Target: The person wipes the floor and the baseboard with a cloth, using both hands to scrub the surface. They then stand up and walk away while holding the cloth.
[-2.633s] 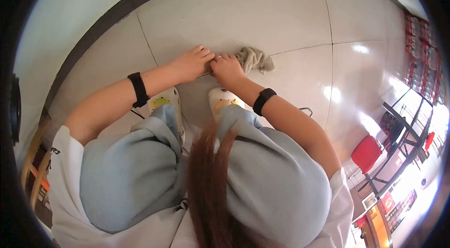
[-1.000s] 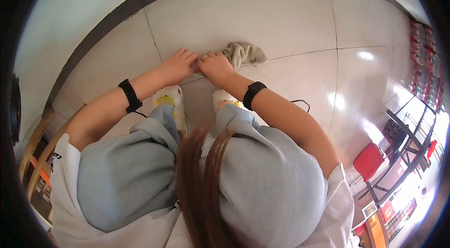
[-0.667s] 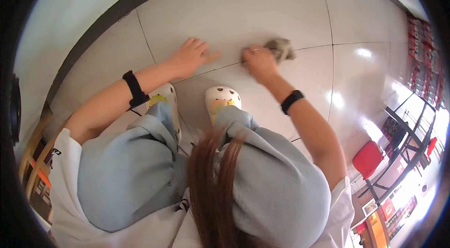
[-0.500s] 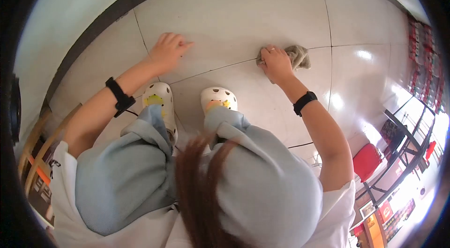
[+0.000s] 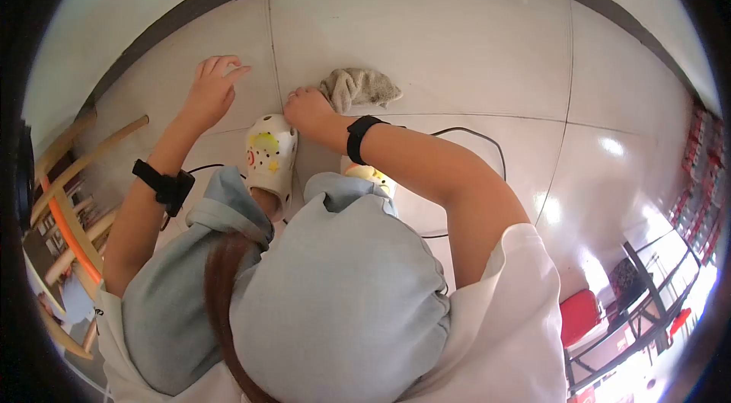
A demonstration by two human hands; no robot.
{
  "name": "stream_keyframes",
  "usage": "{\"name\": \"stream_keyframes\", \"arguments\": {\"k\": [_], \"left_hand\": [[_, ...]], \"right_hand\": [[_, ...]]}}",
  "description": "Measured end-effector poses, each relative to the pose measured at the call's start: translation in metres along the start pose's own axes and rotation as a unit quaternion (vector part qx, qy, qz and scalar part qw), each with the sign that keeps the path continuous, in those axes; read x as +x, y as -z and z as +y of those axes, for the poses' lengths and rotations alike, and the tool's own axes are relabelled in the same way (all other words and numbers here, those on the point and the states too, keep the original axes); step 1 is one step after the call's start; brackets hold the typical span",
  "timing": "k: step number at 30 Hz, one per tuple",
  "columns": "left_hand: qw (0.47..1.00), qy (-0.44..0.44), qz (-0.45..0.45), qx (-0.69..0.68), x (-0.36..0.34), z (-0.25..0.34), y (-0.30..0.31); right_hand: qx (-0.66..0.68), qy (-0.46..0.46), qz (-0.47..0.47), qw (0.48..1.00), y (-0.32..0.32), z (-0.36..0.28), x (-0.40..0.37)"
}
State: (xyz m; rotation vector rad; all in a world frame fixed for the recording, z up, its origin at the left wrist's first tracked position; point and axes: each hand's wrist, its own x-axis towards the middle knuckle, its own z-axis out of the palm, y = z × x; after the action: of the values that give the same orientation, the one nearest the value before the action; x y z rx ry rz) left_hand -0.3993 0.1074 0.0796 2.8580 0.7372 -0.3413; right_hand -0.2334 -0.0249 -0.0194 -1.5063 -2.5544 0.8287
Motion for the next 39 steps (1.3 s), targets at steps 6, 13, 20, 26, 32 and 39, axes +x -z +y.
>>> {"name": "stream_keyframes", "arguments": {"k": [6,13,20,26,32,39], "left_hand": [[0.999,0.033,-0.003,0.023,-0.025,-0.008,0.024],[0.999,0.021,-0.026,-0.025,-0.020,-0.033,-0.018],[0.992,-0.002,-0.008,-0.126,-0.004,-0.024,-0.065],[0.988,-0.070,0.042,-0.130,0.010,-0.026,-0.067],[0.983,-0.102,0.059,-0.139,0.024,-0.036,-0.083],[0.984,-0.088,0.031,-0.153,0.026,-0.025,-0.088]], "right_hand": [[-0.004,0.021,0.065,0.998,0.005,0.019,-0.039],[0.089,0.013,0.104,0.991,0.009,0.056,-0.088],[0.120,-0.041,0.031,0.991,-0.015,0.015,-0.033],[0.099,-0.106,-0.028,0.989,-0.005,-0.036,0.034],[0.010,-0.216,-0.075,0.973,0.014,0.018,-0.043],[0.035,-0.166,-0.058,0.984,0.019,0.024,-0.042]]}}
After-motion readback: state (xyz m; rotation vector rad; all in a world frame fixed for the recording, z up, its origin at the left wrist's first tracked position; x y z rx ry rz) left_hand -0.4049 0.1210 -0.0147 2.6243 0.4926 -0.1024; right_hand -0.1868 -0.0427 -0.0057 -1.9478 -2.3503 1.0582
